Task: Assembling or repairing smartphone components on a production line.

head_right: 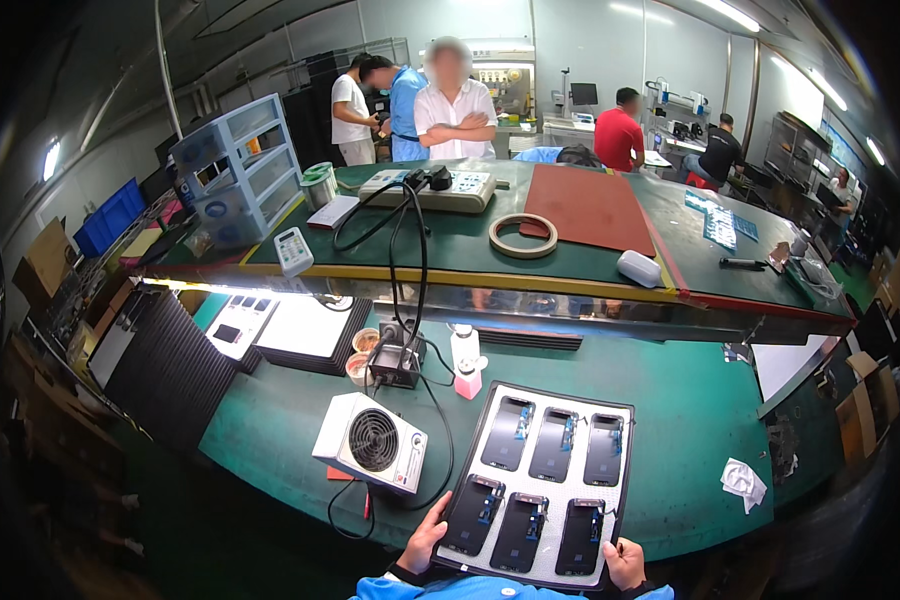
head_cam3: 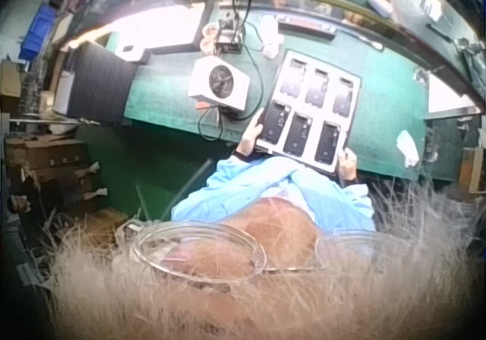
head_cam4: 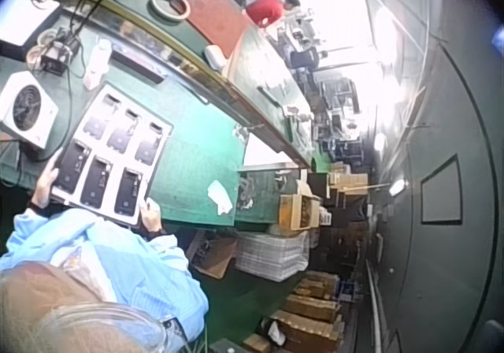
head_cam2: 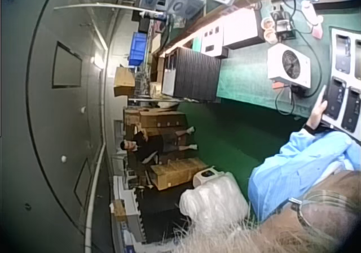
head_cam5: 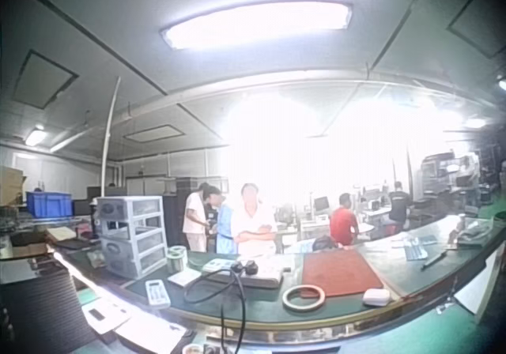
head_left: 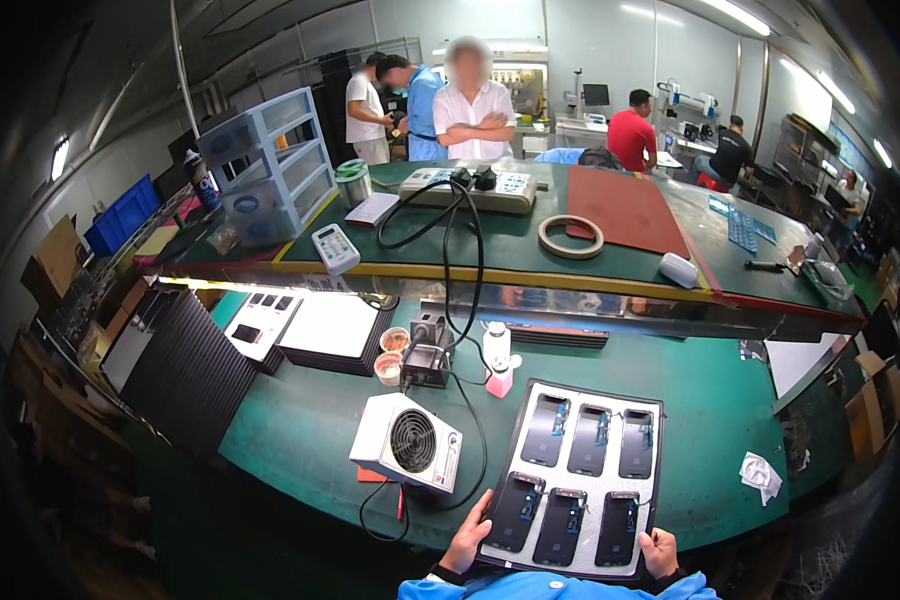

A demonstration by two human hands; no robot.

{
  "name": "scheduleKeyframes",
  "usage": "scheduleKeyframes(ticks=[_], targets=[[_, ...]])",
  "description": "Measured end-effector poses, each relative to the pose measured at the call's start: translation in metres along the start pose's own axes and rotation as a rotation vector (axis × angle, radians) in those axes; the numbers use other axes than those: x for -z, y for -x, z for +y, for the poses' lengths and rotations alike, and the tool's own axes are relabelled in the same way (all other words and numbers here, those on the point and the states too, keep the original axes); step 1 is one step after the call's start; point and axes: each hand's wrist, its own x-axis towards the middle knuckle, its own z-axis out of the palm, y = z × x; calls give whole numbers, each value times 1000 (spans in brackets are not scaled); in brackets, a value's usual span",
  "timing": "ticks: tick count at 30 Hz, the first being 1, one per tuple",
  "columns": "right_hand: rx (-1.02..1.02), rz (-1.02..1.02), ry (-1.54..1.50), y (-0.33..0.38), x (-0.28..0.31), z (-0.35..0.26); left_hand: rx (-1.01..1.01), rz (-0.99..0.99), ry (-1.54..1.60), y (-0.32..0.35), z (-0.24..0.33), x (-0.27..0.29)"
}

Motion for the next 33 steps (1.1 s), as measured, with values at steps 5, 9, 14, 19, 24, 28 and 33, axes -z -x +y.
scheduleKeyframes(ticks=[5, 9, 14, 19, 24, 28, 33], targets=[[-5, -2, 31, 5, 1, -5, 12, -11, 40, 5, -4, 2], [53, 0, 98, -4, -1, 2, -8, 12, -23, -6, -10, 14], [-19, -13, 9, -6, -2, -16, -79, -9, -90, -3, -1, 5], [-24, 18, -45, -11, -2, 7, -55, 2, -32, -9, -9, 7], [-2, -1, 15, -7, -2, -16, -67, 1, -33, -4, -8, 6], [83, 14, 190, -4, 2, -15, -45, 14, -27, -1, -16, 11], [36, 19, 86, -1, 2, 0, -70, 3, -26, 2, -12, 9]])
